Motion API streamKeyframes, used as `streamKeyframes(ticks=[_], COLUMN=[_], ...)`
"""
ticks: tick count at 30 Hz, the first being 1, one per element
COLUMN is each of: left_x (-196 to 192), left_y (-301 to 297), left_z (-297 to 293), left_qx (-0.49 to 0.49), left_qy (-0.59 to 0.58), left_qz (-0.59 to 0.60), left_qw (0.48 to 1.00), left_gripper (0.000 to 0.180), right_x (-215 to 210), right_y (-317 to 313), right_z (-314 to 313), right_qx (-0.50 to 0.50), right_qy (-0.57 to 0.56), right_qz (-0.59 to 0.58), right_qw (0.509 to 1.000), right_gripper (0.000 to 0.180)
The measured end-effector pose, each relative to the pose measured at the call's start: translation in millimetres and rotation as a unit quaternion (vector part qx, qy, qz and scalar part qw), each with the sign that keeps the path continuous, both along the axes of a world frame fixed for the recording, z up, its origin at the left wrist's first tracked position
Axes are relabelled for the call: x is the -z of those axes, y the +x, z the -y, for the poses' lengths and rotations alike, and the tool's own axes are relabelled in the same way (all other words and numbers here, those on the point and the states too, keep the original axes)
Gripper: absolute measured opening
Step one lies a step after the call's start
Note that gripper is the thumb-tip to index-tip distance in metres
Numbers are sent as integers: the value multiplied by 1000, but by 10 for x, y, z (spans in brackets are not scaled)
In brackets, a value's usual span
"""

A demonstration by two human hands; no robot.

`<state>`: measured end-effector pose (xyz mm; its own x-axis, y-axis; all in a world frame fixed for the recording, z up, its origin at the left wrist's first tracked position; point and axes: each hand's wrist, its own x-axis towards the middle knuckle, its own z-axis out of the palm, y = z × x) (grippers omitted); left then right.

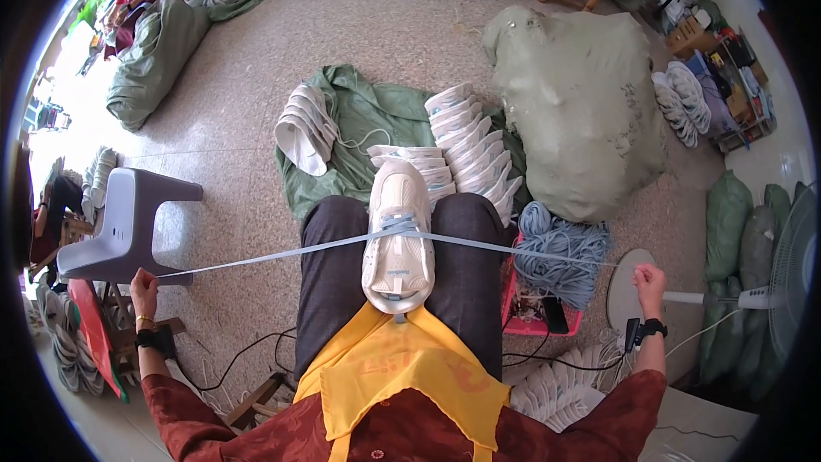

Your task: Lacing white sneakers in a shoe manufacturing workshop.

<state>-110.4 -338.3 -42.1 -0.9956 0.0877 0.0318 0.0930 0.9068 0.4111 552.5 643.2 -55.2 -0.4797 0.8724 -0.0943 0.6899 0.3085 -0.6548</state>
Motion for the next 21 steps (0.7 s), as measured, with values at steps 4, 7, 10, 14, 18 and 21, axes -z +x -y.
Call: streamKeyframes(ticks=[4,7,10,14,18,21], left_x=[-74,-147,-161,-37,-288,-538], left_y=[-52,-99,-163,-275,-450,-673], left_z=[134,194,249,154,-66,-380], left_qx=[23,19,-6,-23,47,-7], left_qy=[-51,-116,-113,-48,-120,-54], left_qz=[-40,-65,-65,-7,-93,-167], left_qw=[998,991,991,999,987,984], left_gripper=[10,11,10,6,3,9], right_x=[39,55,88,126,114,-153], right_y=[76,150,215,167,-618,-1006], right_z=[-52,-94,-168,-175,146,290], right_qx=[35,54,71,-22,-94,25], right_qy=[-3,-3,5,78,92,-147], right_qz=[27,56,69,213,227,-95], right_qw=[999,997,995,974,965,984], right_gripper=[9,11,13,13,10,10])
